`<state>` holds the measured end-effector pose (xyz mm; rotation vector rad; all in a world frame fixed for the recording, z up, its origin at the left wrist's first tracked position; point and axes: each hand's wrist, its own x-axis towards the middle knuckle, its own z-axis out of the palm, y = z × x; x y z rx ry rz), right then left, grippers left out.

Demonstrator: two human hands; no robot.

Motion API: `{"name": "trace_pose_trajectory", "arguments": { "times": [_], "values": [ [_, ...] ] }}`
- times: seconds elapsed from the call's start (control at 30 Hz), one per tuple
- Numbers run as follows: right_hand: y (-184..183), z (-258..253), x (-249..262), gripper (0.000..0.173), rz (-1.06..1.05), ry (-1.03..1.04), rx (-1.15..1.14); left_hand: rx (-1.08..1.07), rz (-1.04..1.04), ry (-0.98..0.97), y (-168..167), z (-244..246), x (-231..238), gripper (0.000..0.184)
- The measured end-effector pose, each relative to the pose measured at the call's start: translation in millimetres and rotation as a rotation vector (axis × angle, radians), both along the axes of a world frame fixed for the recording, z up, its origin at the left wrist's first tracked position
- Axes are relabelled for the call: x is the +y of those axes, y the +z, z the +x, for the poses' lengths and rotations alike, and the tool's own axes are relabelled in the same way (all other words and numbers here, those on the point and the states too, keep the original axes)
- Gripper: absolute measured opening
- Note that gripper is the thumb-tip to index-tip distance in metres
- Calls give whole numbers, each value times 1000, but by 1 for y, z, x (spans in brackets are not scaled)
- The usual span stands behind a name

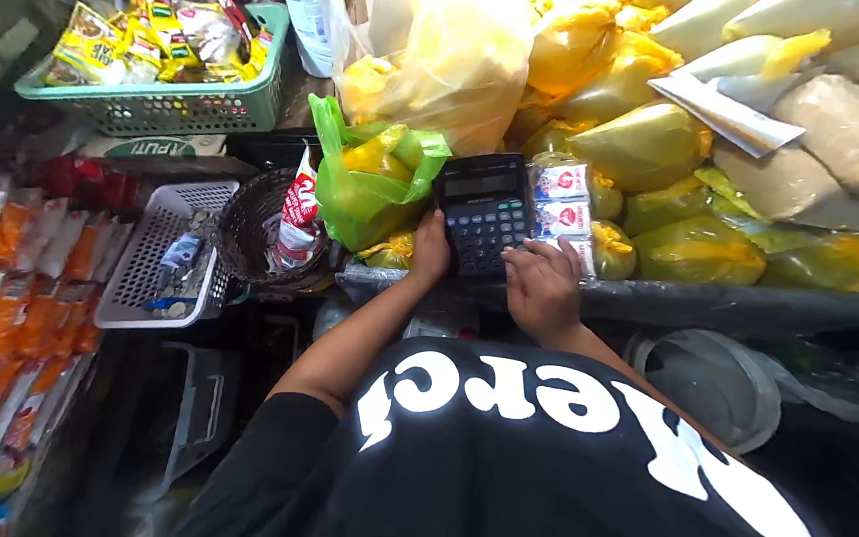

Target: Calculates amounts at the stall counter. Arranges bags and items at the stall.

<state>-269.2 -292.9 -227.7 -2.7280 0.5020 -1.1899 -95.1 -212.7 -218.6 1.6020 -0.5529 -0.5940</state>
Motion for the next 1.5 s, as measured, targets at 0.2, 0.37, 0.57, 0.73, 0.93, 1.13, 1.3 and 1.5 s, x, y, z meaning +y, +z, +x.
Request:
{"name": "trace_pose_trajectory", "arguments": {
  "times": [0.2, 0.37, 0.57, 0.73, 0.93, 1.13, 1.3, 1.5],
  "values": [
    [6, 7, -9, 32, -16, -3, -4, 13, -32, 1, 1, 0, -2, 51],
    [11, 26, -16, 28, -35, -20, 28, 4, -32, 2, 0, 1, -1, 52],
    [9, 34, -15, 28, 35, 24, 62, 46, -63, 5, -1, 1, -2, 51],
    [2, 34, -9, 33, 127, 57, 97, 60, -60, 11, -1, 0, -2, 51],
    [-7, 9, -2, 42, 200, 41, 42, 48, -35, 17, 2, -1, -2, 51],
    [-11, -7, -6, 39, 214, 87, 67, 18, 0, -16, 4, -1, 0, 53],
    [-11, -6, -7, 34, 202, 129, 9, 34, 6, -29, 7, 0, 3, 53],
    [-14, -7, -8, 34, 168, 61, 17, 5, -27, -22, 0, 1, -3, 51]
  ]
}}
